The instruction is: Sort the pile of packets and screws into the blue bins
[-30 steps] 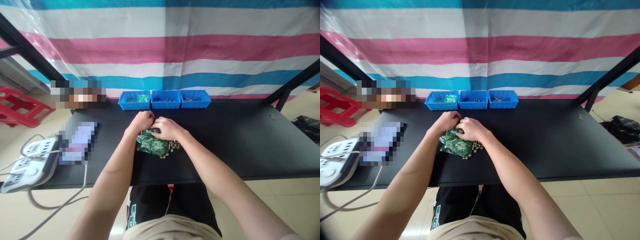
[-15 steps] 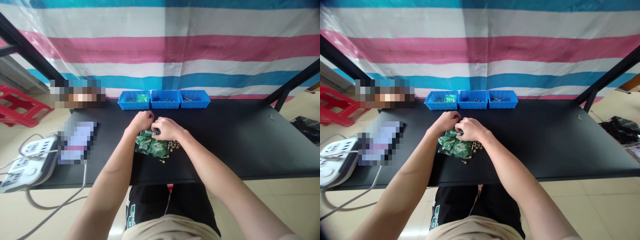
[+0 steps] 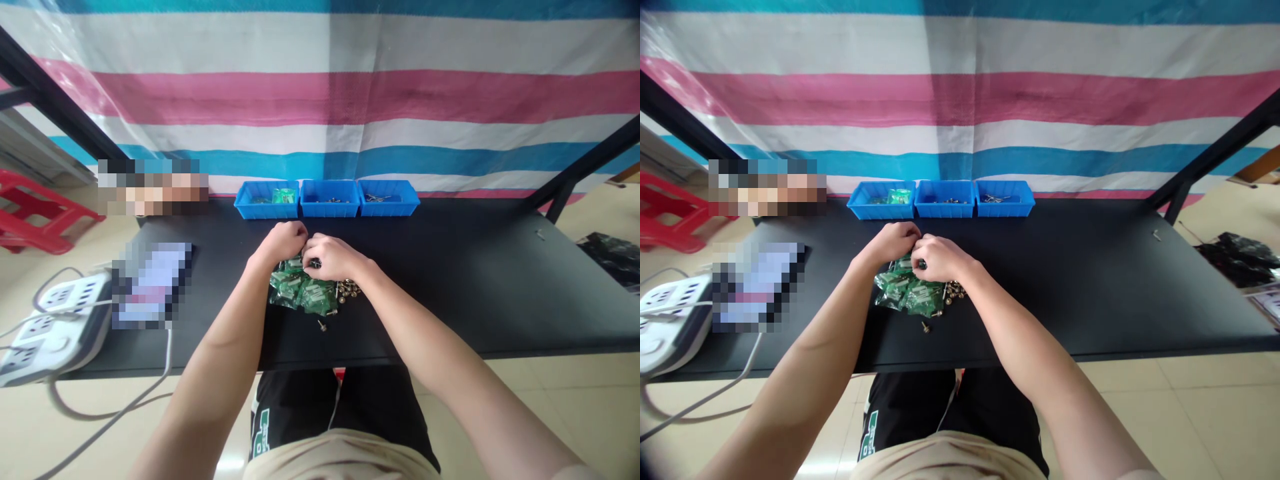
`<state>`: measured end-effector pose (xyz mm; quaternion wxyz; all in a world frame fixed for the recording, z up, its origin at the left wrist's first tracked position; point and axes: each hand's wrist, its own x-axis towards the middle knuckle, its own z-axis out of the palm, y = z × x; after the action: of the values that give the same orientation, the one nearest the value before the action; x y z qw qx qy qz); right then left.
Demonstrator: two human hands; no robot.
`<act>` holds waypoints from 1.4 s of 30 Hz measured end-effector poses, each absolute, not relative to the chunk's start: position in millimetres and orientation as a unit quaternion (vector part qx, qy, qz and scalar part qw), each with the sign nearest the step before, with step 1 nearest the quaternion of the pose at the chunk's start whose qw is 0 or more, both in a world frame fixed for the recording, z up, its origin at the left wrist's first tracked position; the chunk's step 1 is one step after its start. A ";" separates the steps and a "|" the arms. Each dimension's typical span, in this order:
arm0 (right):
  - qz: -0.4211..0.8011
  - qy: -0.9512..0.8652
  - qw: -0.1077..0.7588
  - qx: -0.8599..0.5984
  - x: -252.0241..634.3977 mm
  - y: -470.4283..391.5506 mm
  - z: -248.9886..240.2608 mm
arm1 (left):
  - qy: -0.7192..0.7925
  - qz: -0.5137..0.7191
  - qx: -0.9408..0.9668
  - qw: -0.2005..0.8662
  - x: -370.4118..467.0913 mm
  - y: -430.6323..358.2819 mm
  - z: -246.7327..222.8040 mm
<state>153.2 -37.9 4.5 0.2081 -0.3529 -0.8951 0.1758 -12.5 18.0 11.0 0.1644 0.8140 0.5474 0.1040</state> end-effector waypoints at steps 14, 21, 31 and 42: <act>0.199 -0.890 0.185 -0.367 152.5 -38.1 7.3 | 0.548 0.118 0.809 0.178 -12.4 17.6 10.7; 0.198 -0.891 0.172 -0.371 150.6 -38.7 7.4 | 0.544 0.129 0.809 0.181 -11.6 16.4 11.7; 0.261 -0.862 0.264 -0.346 158.9 -34.8 9.4 | 0.579 0.283 0.748 0.159 -10.0 14.2 20.4; 0.338 -0.790 0.301 -0.413 168.5 -32.7 16.3 | 0.545 0.309 0.738 0.250 -8.7 12.7 22.2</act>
<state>168.5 -32.7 16.3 0.3011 -0.4135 -0.7901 0.3379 -8.7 12.7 22.2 0.2503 0.7378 0.5451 0.3095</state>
